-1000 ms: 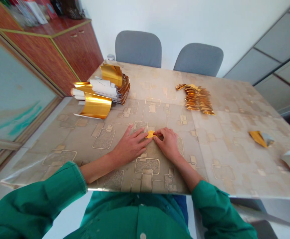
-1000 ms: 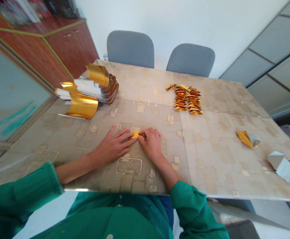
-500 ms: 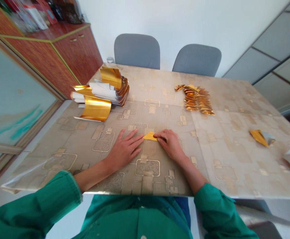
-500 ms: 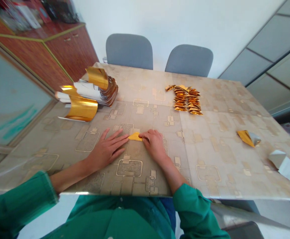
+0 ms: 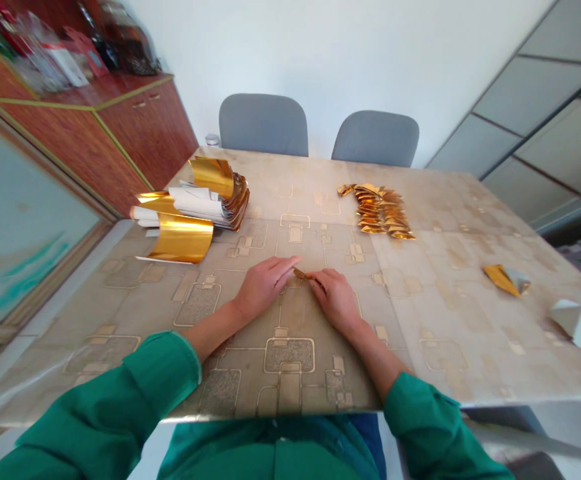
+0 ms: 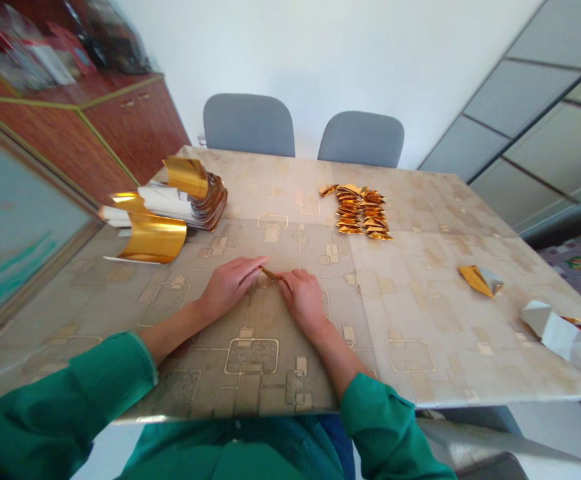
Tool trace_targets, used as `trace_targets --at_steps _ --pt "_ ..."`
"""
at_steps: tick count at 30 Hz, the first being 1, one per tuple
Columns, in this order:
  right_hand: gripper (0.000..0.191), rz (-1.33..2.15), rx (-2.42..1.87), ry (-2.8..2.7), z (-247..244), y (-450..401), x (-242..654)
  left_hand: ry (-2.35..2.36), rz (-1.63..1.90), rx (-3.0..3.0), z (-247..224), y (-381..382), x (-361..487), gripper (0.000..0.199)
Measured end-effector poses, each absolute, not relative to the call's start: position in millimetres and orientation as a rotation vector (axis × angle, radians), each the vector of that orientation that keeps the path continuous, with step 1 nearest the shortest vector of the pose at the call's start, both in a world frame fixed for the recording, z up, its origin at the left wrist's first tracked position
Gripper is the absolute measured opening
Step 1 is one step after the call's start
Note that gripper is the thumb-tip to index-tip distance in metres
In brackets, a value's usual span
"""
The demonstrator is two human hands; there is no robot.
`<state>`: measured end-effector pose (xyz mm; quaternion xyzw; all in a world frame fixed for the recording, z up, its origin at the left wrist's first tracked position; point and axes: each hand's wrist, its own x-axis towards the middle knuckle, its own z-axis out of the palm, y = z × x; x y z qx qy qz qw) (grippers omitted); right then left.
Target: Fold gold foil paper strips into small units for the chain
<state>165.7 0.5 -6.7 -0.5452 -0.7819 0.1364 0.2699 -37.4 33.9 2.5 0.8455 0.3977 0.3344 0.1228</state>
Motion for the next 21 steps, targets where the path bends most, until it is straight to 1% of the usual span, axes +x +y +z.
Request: trace_targets --at_steps 3,5,7,12,15,21 --pt "0.022 0.420 -1.405 -1.861 -6 6 168 1.225 1.323 1.844 5 30 -19 0.023" --pt "0.021 0.361 -1.381 -1.779 -1 8 167 1.185 1.341 1.525 6 28 -5 0.023" --pt "0.022 0.271 -1.365 -1.804 5 11 165 1.078 1.271 1.362 6 28 7 0.023" --pt "0.018 0.061 -1.384 -2.007 11 10 157 0.918 1.249 1.150 3 31 16 0.028" --pt "0.016 0.102 -1.349 -2.050 8 8 157 0.948 1.266 1.158 0 32 12 0.027" --pt "0.018 0.313 -1.231 -2.046 2 8 163 0.967 1.228 1.199 -7 33 9 0.019"
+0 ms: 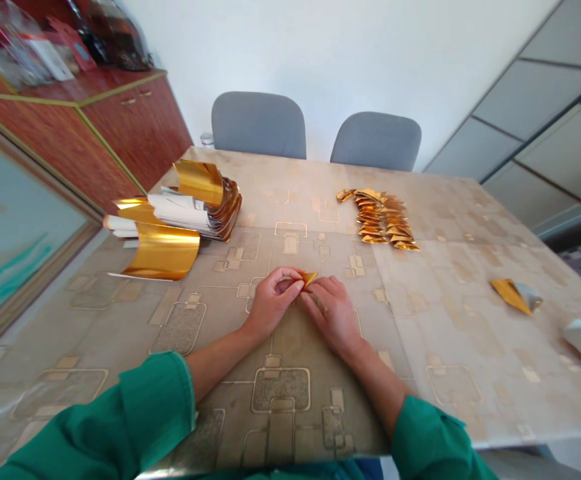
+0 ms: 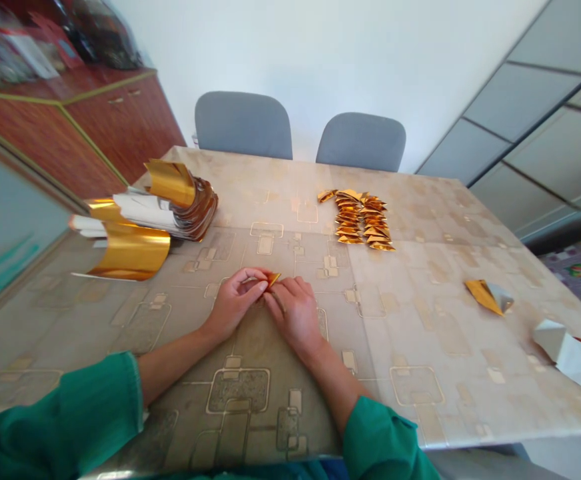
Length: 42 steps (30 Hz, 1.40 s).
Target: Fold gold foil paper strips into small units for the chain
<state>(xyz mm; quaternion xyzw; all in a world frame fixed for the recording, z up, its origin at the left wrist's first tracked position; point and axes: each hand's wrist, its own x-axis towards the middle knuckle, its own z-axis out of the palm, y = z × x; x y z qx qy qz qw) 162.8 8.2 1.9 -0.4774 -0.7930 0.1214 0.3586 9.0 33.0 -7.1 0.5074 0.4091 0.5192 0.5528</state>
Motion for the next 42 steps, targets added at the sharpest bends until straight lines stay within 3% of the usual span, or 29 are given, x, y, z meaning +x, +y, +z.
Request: trace_targets --at_steps 9,18,29,42 --pt "0.007 0.579 -1.285 -1.796 0 10 164 0.898 1.182 1.268 -8 31 7 0.020" --pt "0.033 0.591 -1.182 -1.864 -5 9 166 0.948 1.191 1.296 -10 31 8 0.021" --pt "0.031 0.762 -1.107 -1.730 -2 10 165 0.912 1.116 1.151 -9 30 8 0.032" --pt "0.036 0.469 -1.306 -1.873 -1 6 156 1.007 1.214 1.358 -8 25 13 0.028"
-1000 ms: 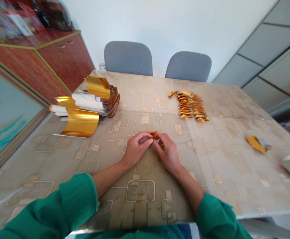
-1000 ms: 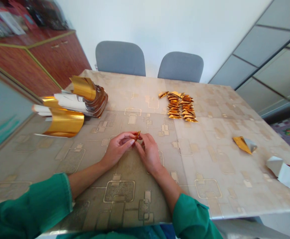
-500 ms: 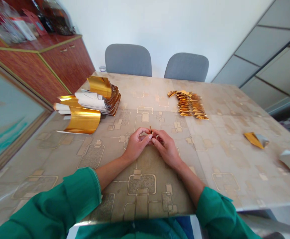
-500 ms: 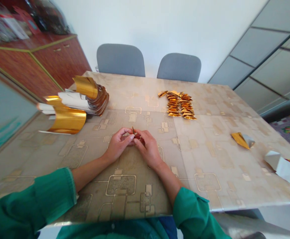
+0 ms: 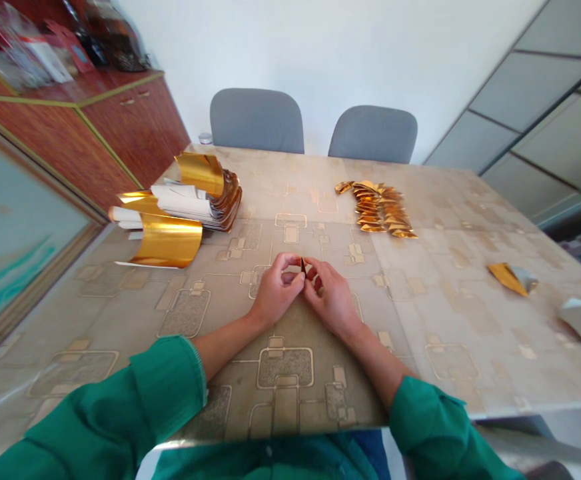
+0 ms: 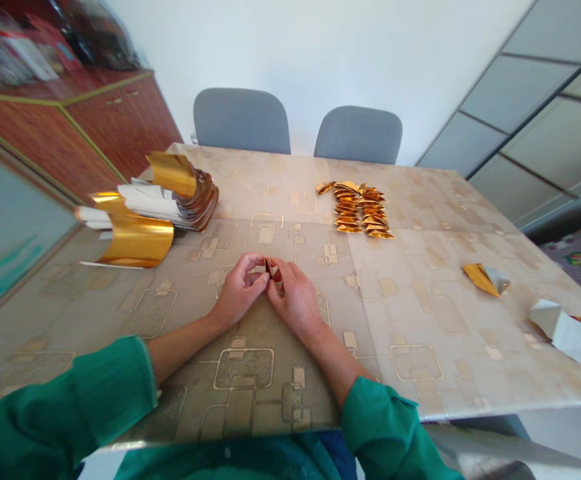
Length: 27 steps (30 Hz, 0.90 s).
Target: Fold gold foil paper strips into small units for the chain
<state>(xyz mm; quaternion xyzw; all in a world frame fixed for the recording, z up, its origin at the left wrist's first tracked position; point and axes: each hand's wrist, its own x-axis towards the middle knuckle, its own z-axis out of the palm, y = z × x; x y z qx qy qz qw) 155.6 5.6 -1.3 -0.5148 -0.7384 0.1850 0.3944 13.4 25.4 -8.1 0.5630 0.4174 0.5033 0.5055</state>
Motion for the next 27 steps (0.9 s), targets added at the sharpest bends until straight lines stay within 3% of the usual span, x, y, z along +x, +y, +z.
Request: trace_targets --at_steps 23,27 --pt "0.011 0.453 -1.458 -1.874 0.3 0.4 153.1 1.019 1.181 1.392 -9.0 24.4 11.8 0.016" --pt "0.016 0.336 -1.529 -1.901 0.6 0.7 151.5 1.168 1.201 1.568 -7.3 25.2 10.0 0.010"
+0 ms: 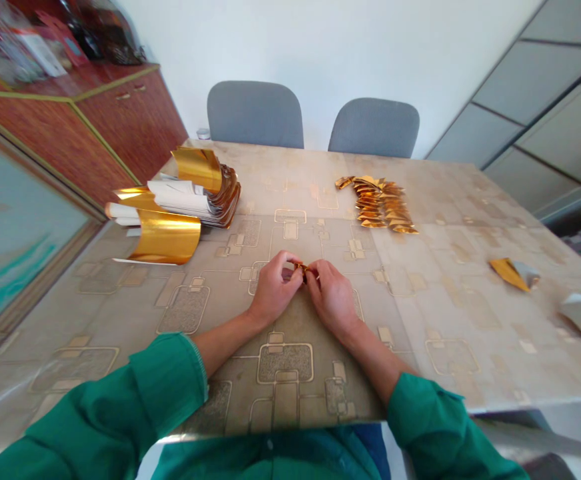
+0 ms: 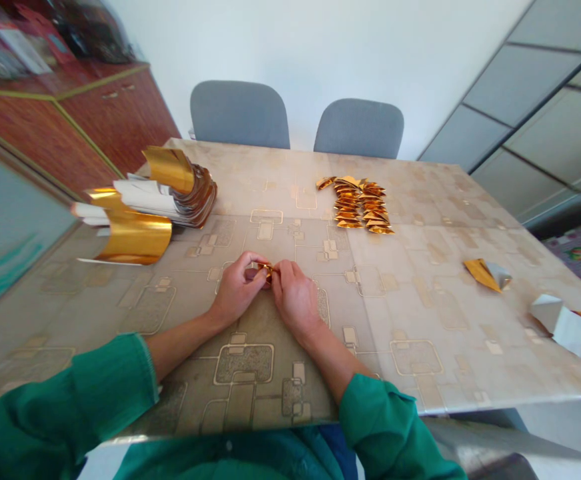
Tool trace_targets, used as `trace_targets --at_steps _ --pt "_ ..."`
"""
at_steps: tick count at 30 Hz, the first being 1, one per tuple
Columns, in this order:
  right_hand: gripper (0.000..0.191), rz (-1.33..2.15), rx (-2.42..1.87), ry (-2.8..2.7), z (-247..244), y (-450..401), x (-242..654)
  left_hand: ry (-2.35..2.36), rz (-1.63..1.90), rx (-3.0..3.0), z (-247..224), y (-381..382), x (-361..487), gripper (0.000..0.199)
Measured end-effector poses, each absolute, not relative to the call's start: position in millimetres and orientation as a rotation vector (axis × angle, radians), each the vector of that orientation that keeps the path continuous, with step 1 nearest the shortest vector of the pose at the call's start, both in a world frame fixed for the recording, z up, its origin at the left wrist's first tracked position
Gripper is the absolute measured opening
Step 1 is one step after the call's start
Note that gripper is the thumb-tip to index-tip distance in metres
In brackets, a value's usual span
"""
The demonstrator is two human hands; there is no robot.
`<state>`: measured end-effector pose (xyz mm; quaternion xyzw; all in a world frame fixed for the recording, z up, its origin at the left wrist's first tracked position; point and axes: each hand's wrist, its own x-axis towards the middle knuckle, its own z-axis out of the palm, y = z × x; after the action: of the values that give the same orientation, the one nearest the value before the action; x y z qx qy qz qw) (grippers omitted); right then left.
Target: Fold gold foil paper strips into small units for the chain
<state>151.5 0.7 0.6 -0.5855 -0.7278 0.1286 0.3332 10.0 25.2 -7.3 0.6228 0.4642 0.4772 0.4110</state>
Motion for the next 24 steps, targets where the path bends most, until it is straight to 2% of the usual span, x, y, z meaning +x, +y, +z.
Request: trace_targets --at_steps 5,10,15,19,24 --pt "0.016 0.280 -1.693 -1.950 2.5 0.2 150.8 1.279 1.202 1.801 -3.2 25.7 5.0 0.003" --pt "0.012 0.287 -1.695 -1.971 2.1 0.6 154.6 1.346 1.136 1.895 -7.7 28.0 4.9 0.006" --pt "0.009 0.376 -1.606 -1.915 0.0 2.2 155.6 1.262 1.105 1.777 -10.8 31.2 3.4 0.008" --pt "0.019 0.479 -1.583 -1.813 -4.3 2.9 155.2 1.224 1.111 1.600 -11.7 29.7 3.5 0.001" --pt "0.017 0.432 -1.644 -1.747 -4.7 4.5 155.2 1.197 1.111 1.587 -13.0 23.0 8.3 0.009"
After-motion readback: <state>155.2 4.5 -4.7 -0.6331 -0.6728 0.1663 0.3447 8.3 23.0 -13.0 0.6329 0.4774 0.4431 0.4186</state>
